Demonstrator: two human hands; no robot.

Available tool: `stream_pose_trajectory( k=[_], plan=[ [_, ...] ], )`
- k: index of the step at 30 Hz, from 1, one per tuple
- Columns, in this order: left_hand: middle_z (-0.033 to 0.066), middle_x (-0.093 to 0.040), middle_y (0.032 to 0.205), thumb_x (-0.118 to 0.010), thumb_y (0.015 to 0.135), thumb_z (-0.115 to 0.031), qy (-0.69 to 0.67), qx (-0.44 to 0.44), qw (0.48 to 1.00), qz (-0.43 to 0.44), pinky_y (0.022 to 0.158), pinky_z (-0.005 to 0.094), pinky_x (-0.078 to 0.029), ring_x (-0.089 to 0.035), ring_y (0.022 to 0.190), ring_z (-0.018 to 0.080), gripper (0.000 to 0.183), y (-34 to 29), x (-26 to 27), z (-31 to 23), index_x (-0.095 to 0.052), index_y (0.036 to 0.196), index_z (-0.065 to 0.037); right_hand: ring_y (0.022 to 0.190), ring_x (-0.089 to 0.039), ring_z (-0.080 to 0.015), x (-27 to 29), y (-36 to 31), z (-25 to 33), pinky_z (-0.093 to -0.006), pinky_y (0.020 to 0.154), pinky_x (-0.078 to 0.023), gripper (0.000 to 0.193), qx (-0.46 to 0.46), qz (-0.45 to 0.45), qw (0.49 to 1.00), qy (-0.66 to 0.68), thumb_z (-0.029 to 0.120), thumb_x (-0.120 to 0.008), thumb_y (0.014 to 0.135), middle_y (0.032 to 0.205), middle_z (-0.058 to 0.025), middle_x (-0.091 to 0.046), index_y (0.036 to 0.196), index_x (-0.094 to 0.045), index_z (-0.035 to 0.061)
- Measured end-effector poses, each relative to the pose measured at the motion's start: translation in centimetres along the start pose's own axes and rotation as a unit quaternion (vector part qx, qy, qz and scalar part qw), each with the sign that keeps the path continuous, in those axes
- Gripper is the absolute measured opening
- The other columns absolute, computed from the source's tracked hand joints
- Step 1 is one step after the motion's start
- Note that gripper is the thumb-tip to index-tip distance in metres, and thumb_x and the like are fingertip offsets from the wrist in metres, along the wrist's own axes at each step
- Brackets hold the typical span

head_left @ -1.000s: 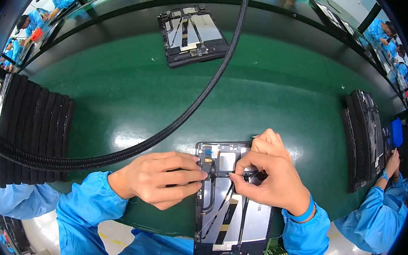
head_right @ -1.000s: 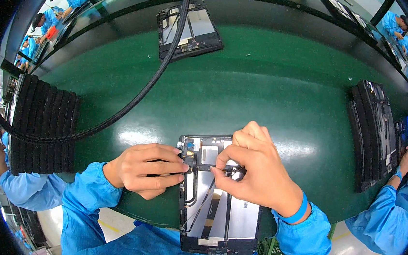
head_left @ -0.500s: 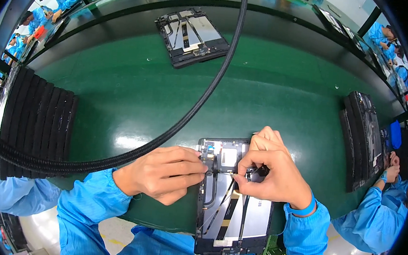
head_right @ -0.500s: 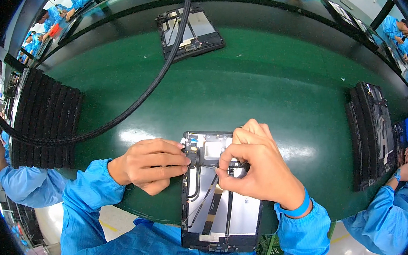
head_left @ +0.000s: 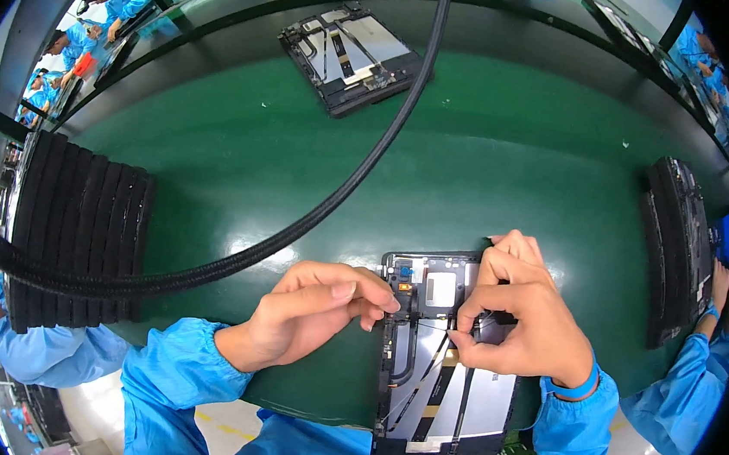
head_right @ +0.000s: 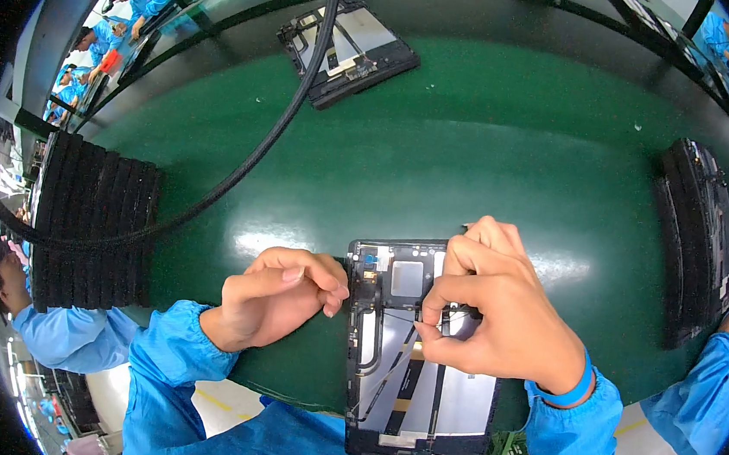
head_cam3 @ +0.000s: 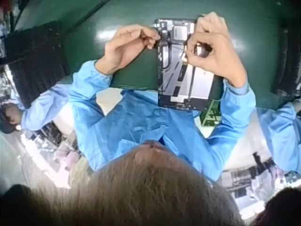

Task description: The person attaches and presses internal cables and components onto tablet assemblies by hand, then slides the completed devices forward along the conveyor belt.

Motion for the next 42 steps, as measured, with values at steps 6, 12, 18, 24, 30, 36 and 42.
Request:
stream_pose_trajectory(
  k=[6, 12, 18, 24, 30, 36, 42],
  plan=[
    [0.0264, -0.075, 0.119, -0.063, 0.106, -0.021, -0.019, 0.01, 1.0, -0.011, 0.096, 0.0431, -0.048, -0.063, 0.106, 0.0317, 0.035, 0.1, 0.2, 0.2, -0.079, 0.116, 0.008, 0.091, -0.052, -0.0264, 0.1, 0.0, -0.4, -0.0469, 0.104, -0.041, 0.017, -0.023, 0.005, 1.0, 0.007, 0.014, -0.092, 0.062, 0.08, 0.0001, -0.05, 0.074, -0.079, 0.0129],
    [0.0264, -0.075, 0.119, -0.064, 0.106, -0.02, -0.012, 0.004, 1.0, 0.002, 0.098, 0.0435, -0.049, -0.064, 0.107, 0.0318, 0.033, 0.3, 0.5, 0.5, -0.079, 0.116, 0.008, 0.091, -0.051, -0.0273, 0.0, 0.0, -0.5, -0.0416, 0.096, -0.04, 0.017, -0.004, 0.003, 1.0, 0.008, 0.014, -0.091, 0.064, 0.081, -0.0011, -0.05, 0.075, -0.078, 0.013],
    [0.0272, -0.074, 0.119, -0.064, 0.106, -0.022, 0.014, 0.0, 1.0, 0.003, 0.1, 0.0437, -0.048, -0.065, 0.108, 0.032, 0.035, 0.5, 0.3, 0.8, -0.079, 0.114, 0.009, 0.09, -0.052, -0.0259, 0.0, -0.1, -0.9, -0.0473, 0.103, -0.041, 0.017, -0.014, 0.003, 1.0, 0.002, 0.014, -0.092, 0.062, 0.08, 0.0003, -0.051, 0.074, -0.079, 0.0132],
    [0.023, -0.081, 0.111, -0.066, 0.1, 0.004, 0.455, -0.213, 0.863, 0.05, 0.09, 0.0419, -0.062, -0.079, 0.099, 0.0324, 0.017, -0.5, -3.3, -2.3, -0.08, 0.11, 0.006, 0.092, -0.051, -0.0281, 0.3, 0.0, -0.7, -0.0422, 0.095, -0.04, 0.016, 0.005, -0.003, 1.0, 0.011, 0.013, -0.088, 0.065, 0.082, -0.0019, -0.051, 0.074, -0.076, 0.012],
    [0.0173, -0.082, 0.108, -0.073, 0.084, 0.002, 0.611, -0.333, 0.715, 0.063, 0.081, 0.0378, -0.063, -0.077, 0.092, 0.0321, 0.024, -2.2, -6.6, -2.0, -0.082, 0.106, 0.002, 0.092, -0.051, -0.0285, 0.4, -0.3, -0.8, -0.0414, 0.094, -0.04, 0.016, 0.001, -0.006, 1.0, 0.017, 0.013, -0.087, 0.064, 0.083, -0.0023, -0.052, 0.074, -0.074, 0.0121],
    [0.0162, -0.077, 0.104, -0.078, 0.069, 0.001, 0.685, -0.371, 0.626, 0.037, 0.075, 0.0383, -0.064, -0.074, 0.088, 0.0339, 0.035, -2.6, -7.4, -1.4, -0.079, 0.103, 0.005, 0.092, -0.052, -0.0282, 0.2, -0.7, -1.4, -0.0406, 0.093, -0.04, 0.016, 0.004, -0.01, 1.0, 0.026, 0.013, -0.087, 0.064, 0.083, -0.0024, -0.051, 0.074, -0.073, 0.0125],
    [0.0171, -0.077, 0.106, -0.078, 0.074, 0.001, 0.68, -0.345, 0.645, 0.036, 0.076, 0.0392, -0.062, -0.073, 0.088, 0.0338, 0.027, -2.2, -8.1, -1.6, -0.075, 0.101, 0.004, 0.092, -0.051, -0.0276, 0.7, -0.9, -1.4, -0.0401, 0.092, -0.041, 0.017, 0.005, -0.014, 0.999, 0.037, 0.013, -0.086, 0.064, 0.083, -0.0029, -0.05, 0.075, -0.073, 0.0127]
  ],
)
Point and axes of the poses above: each hand's wrist, its own y-axis towards the middle knuckle, its own x-axis out of the back of the hand, z = x × y, the point moved 8 cm from there along y, towards the middle knuckle
